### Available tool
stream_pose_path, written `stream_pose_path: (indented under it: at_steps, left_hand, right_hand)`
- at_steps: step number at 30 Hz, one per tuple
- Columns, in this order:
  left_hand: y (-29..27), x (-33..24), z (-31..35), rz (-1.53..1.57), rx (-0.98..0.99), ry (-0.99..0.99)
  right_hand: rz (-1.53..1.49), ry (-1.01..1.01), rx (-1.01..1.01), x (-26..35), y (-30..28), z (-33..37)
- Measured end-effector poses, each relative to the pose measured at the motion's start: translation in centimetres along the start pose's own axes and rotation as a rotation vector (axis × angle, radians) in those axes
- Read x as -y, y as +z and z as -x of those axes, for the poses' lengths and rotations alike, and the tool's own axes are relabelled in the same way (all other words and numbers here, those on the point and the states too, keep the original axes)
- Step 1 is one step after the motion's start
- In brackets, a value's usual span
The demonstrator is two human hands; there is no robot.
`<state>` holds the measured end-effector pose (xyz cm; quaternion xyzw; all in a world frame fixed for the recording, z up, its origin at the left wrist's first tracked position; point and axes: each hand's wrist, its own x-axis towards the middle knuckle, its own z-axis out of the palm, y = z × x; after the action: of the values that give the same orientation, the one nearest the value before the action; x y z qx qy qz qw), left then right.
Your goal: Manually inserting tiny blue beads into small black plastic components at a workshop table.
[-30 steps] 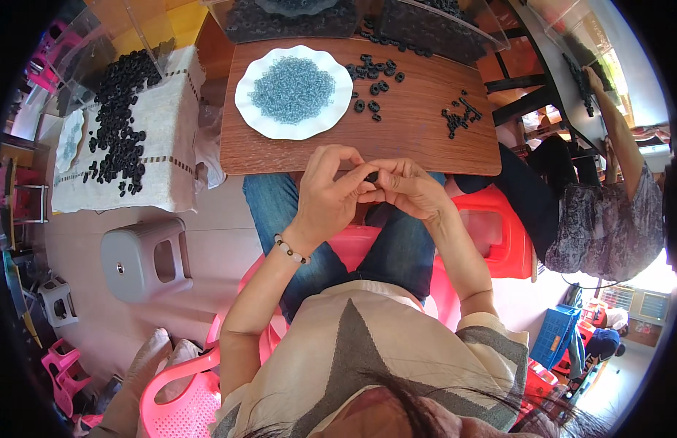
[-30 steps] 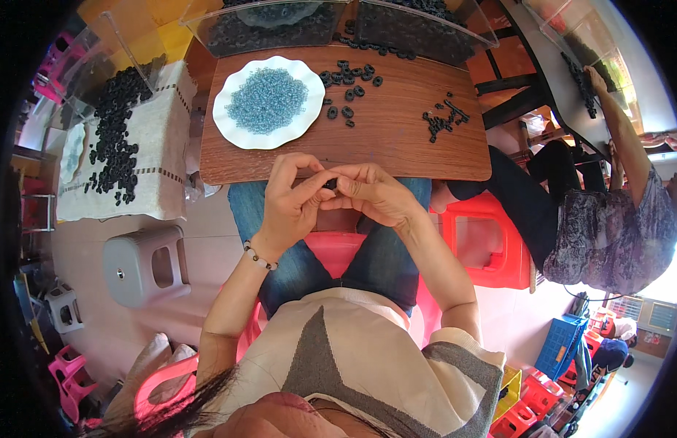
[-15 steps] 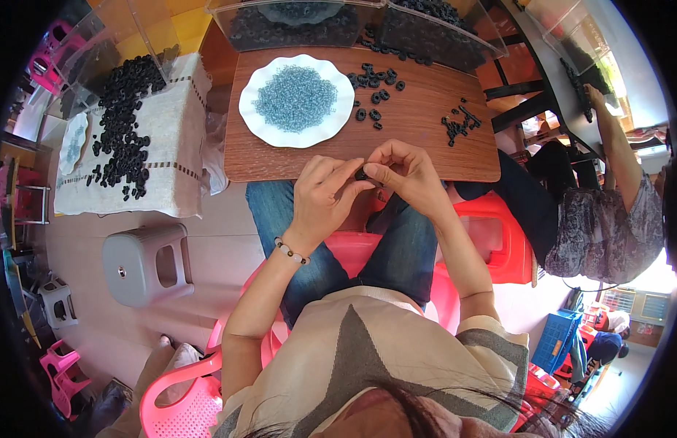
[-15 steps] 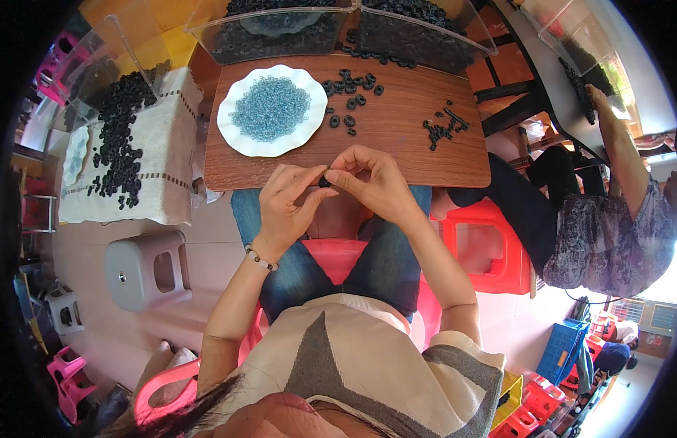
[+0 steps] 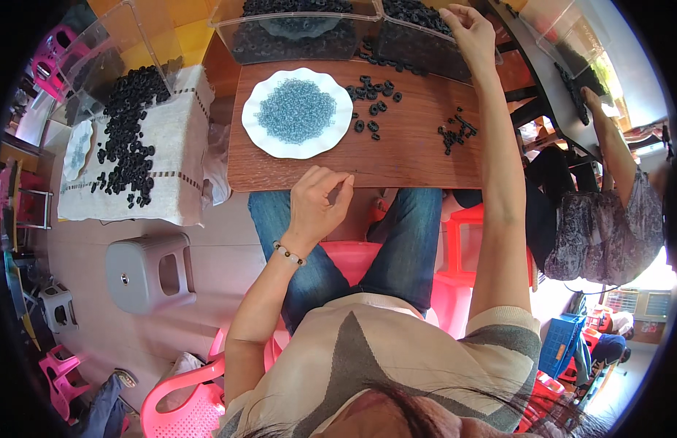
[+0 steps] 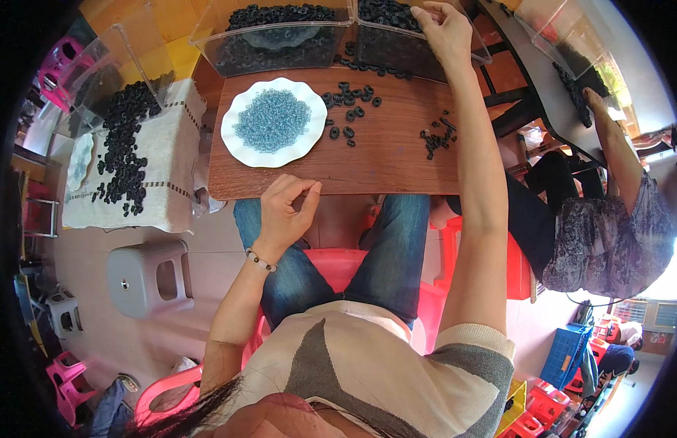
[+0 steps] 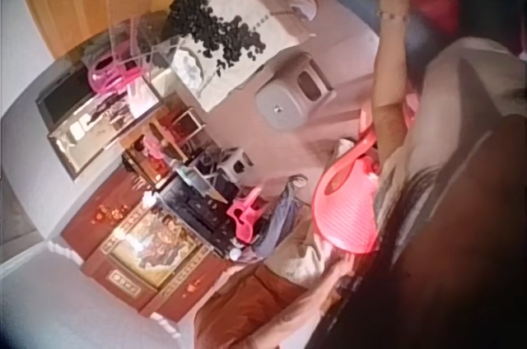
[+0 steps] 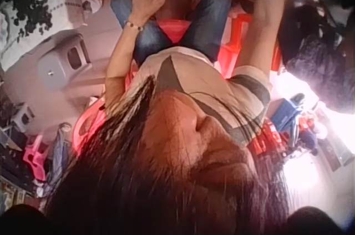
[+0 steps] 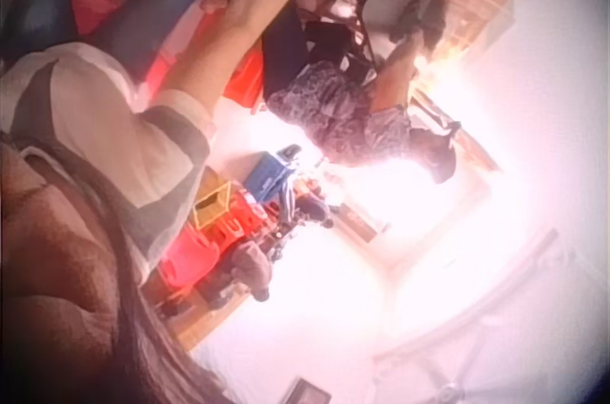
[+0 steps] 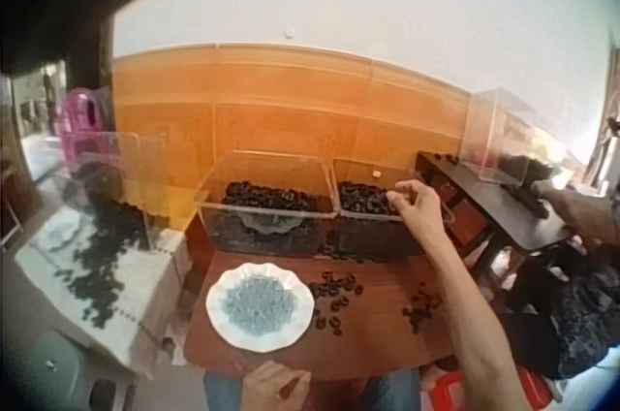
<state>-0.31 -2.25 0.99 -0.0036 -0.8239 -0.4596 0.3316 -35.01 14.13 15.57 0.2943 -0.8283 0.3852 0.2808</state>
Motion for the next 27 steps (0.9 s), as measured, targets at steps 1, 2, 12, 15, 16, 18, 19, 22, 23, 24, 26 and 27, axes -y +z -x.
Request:
stream_pose_path:
  at_steps: [1,2,12,15,16,18,19,22,23,24,26,27]
  left_hand:
    - [-0.1,0.1,-0.1,0.001,-0.001,0.000]
    - [-0.2,0.2,-0.1,-0.004,0.001,-0.011]
    - [-0.1,0.5,-0.2,-0.029,0.037,0.004]
    - [0.0,0.6,-0.1,-0.040,0.033,0.024]
    - [-0.1,0.6,0.0,-0.041,0.034,0.025]
    - [-0.1,0.6,-0.1,-0.041,0.045,-0.006]
    - [-0.1,0.6,-0.1,-0.041,0.044,-0.005]
    - [-0.3,0.6,-0.1,-0.047,0.048,-0.054]
    - [-0.3,0.6,-0.1,-0.034,0.047,-0.067]
    - [-0.4,0.7,0.0,-0.021,0.047,-0.081]
    - [-0.3,0.5,-0.1,0.031,0.030,-0.108]
    - [-0.2,0.4,-0.1,0.083,0.015,-0.133]
  right_hand:
    - [0.001,-0.001,0.000,-0.3,0.2,0.1]
    - [-0.039,-0.003,0.011,-0.2,0.6,0.7]
    - [0.060,0.259,0.696,6.4,3.0,16.0]
    - [0.121,0.278,0.744,7.3,3.3,16.7]
    - [0.134,0.273,0.759,7.3,3.5,16.9]
    - [0.057,0.298,0.746,6.2,3.9,17.3]
    - [-0.018,0.321,0.733,5.6,4.1,17.4]
    - [-0.048,0.338,0.715,5.8,4.3,17.4]
    - [-0.049,0.336,0.717,5.8,4.3,17.5]
    - [-0.102,0.325,0.655,5.7,4.4,17.8]
    - [-0.155,0.313,0.594,5.5,4.3,18.5]
    - [-0.336,0.378,0.577,5.4,4.1,18.9]
